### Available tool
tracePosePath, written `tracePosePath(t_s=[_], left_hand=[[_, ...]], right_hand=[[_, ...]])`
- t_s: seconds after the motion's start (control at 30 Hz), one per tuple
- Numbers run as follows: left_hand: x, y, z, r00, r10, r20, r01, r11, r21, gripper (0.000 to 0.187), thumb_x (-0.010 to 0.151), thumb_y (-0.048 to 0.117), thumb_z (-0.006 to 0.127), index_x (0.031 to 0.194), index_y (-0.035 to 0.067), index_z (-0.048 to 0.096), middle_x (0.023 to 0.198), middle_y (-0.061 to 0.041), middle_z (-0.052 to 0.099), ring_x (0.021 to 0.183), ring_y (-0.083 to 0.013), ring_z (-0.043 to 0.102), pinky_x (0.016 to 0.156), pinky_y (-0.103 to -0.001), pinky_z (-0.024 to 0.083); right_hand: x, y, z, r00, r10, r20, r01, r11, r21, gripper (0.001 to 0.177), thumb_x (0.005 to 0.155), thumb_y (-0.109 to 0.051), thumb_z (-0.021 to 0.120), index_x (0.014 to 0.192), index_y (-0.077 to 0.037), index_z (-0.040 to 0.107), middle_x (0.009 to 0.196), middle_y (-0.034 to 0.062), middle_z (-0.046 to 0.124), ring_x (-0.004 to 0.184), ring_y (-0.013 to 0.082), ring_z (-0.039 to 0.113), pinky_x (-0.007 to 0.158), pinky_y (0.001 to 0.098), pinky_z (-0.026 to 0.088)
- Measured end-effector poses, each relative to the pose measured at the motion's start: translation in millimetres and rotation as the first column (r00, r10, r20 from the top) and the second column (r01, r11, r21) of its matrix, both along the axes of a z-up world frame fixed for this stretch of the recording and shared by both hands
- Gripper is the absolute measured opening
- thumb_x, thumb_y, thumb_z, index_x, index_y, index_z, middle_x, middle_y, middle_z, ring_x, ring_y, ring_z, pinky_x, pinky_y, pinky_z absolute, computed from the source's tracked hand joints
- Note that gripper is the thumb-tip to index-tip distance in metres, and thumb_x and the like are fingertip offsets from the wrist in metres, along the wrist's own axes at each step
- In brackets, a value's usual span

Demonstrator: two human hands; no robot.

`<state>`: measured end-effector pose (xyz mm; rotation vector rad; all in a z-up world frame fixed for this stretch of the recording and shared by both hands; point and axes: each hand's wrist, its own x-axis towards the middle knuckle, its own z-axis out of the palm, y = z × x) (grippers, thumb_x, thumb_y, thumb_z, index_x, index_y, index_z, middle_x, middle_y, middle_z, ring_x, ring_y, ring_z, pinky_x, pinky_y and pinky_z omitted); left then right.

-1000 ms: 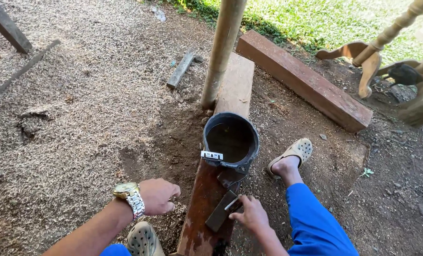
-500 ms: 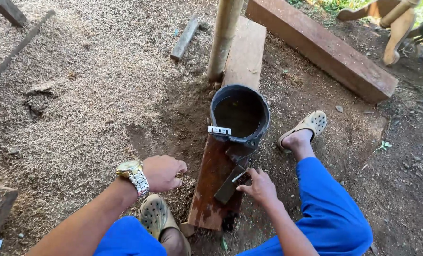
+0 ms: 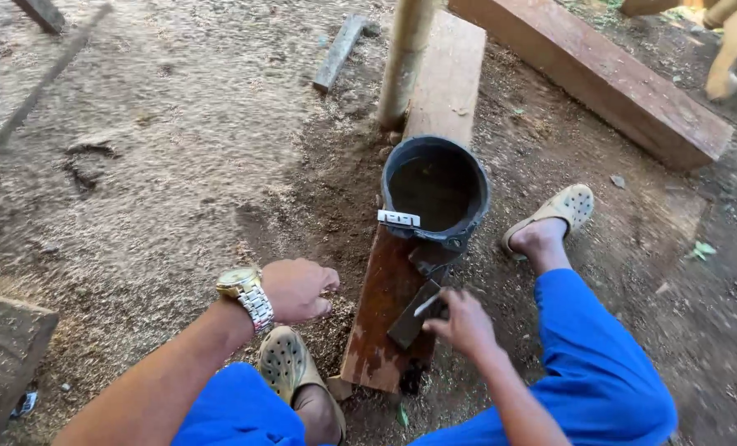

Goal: Sharpening a metal tool part by rubbing it against a whetstone lubricated with water from a bucket.

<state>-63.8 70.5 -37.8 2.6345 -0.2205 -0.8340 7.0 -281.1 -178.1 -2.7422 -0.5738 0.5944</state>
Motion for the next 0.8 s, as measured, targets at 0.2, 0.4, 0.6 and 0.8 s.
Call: tracePosePath(t_s=[0.2, 0.4, 0.6, 0.8], left_hand=[[-0.3, 21.8, 0.7, 0.994, 0.066, 0.083, -0.063, 0.997, -0.041, 0.041, 0.086, 0.036, 0.067, 0.122, 0.014, 0.065, 0.106, -0.015, 0.074, 0.106, -0.0359, 0.067, 0.090, -0.052, 0.053], [-12.2, 44.5, 38.6, 0.966, 0.183, 0.181, -0.197, 0.978, 0.067, 0.038, 0.087, 0.030, 0.066, 0.119, 0.011, 0.063, 0.104, -0.015, 0.072, 0.103, -0.0351, 0.067, 0.088, -0.054, 0.052], [-24.9, 63.6, 47.1, 0.955, 0.268, 0.124, -0.291, 0.922, 0.255, 0.029, 0.096, 0.026, 0.059, 0.115, 0.005, 0.062, 0.100, -0.013, 0.072, 0.100, -0.0275, 0.070, 0.090, -0.049, 0.055], [-33.3, 64.4, 76.3, 0.911, 0.379, 0.163, -0.412, 0.859, 0.304, 0.027, 0.095, 0.022, 0.058, 0.117, 0.008, 0.061, 0.109, -0.015, 0.067, 0.103, -0.0317, 0.066, 0.093, -0.055, 0.047]], right_hand=[[-36.6, 15.6, 1.4, 0.987, 0.158, -0.031, -0.156, 0.985, 0.069, 0.080, 0.065, -0.047, 0.089, 0.133, -0.015, 0.060, 0.115, 0.0156, 0.064, 0.111, 0.0369, 0.061, 0.093, 0.0464, 0.052], [9.8, 12.0, -2.7, 1.000, -0.002, 0.009, 0.003, 0.999, -0.036, 0.078, 0.067, -0.051, 0.089, 0.129, -0.014, 0.062, 0.118, 0.0164, 0.065, 0.113, 0.0344, 0.063, 0.094, 0.0450, 0.054], [-35.2, 1.2, -44.7, 0.985, 0.141, -0.103, -0.153, 0.980, -0.128, 0.092, 0.066, -0.061, 0.084, 0.141, -0.017, 0.055, 0.118, 0.0135, 0.065, 0.109, 0.0275, 0.068, 0.096, 0.0410, 0.057], [22.1, -15.7, -42.3, 0.999, 0.036, 0.036, -0.032, 0.993, -0.111, 0.087, 0.064, -0.062, 0.084, 0.134, -0.015, 0.062, 0.115, 0.0176, 0.067, 0.110, 0.0334, 0.068, 0.093, 0.0463, 0.059]])
